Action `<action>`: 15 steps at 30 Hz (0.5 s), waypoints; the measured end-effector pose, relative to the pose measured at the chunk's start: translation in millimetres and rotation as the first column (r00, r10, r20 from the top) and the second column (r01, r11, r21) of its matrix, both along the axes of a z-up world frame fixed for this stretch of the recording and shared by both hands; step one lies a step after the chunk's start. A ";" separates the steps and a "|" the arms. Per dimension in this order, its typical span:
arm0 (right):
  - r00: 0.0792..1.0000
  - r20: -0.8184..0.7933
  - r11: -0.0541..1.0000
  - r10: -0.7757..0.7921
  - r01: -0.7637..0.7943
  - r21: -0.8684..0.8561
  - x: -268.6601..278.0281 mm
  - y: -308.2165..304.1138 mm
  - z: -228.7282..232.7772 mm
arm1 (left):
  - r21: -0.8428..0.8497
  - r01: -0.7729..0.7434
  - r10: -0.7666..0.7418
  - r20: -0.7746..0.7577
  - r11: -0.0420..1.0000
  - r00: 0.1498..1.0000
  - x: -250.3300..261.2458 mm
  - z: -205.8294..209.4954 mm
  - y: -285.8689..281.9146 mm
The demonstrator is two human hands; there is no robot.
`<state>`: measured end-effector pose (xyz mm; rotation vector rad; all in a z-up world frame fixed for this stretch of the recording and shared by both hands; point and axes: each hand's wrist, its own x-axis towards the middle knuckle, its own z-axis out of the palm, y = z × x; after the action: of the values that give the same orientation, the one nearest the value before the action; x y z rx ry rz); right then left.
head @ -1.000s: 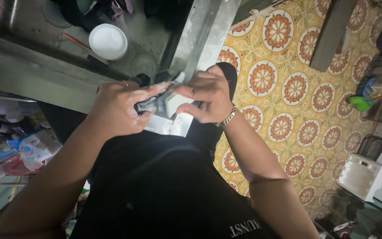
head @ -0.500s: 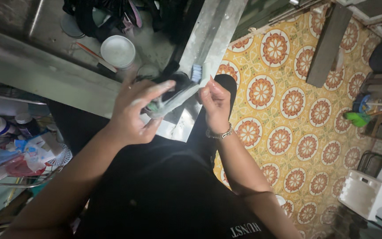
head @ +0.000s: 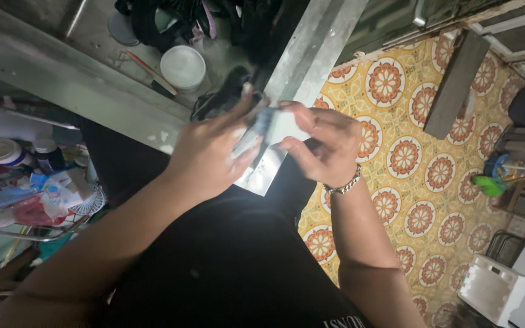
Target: The person cleans a pair of black shoes by applying a white cleaning paste with a brush and then rinsing them under a faucet in a sink.
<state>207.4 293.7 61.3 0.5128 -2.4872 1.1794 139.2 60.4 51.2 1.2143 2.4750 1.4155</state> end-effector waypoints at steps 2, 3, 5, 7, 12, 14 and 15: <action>0.999 -0.010 0.993 0.034 -0.033 0.112 -3.2 -5.9 17.7 | -0.016 0.028 -0.027 0.062 0.999 0.998 2.4 -2.7 2.2; 0.999 0.018 0.978 0.043 -0.046 0.201 -1.6 -11.6 22.4 | 0.015 0.041 -0.041 0.038 0.999 0.998 3.1 -3.9 4.2; 0.998 0.039 0.957 0.041 -0.051 0.286 -7.0 -9.4 26.6 | 0.041 0.063 -0.064 0.006 0.997 0.998 3.8 -3.1 1.0; 0.996 0.093 0.995 -0.009 0.000 0.101 -22.0 11.0 30.0 | -0.035 0.014 -0.007 0.178 0.999 0.984 8.4 -1.3 -2.0; 0.999 0.027 0.976 0.045 -0.050 0.214 -11.1 -10.5 27.1 | 0.114 0.036 -0.052 0.136 0.993 0.989 9.2 -0.7 -1.7; 0.995 -0.010 0.972 0.103 -0.099 0.212 -8.6 -15.1 25.7 | 0.112 0.048 -0.057 0.081 0.993 0.995 9.1 0.1 -3.5; 0.997 0.028 0.981 0.078 -0.082 0.174 -11.4 -11.6 25.2 | 0.083 0.018 -0.030 0.149 0.996 0.988 9.6 1.5 -5.6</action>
<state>196.0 282.1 86.5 0.6562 -2.6252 1.0033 148.8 54.7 52.8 1.1015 2.3172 1.5539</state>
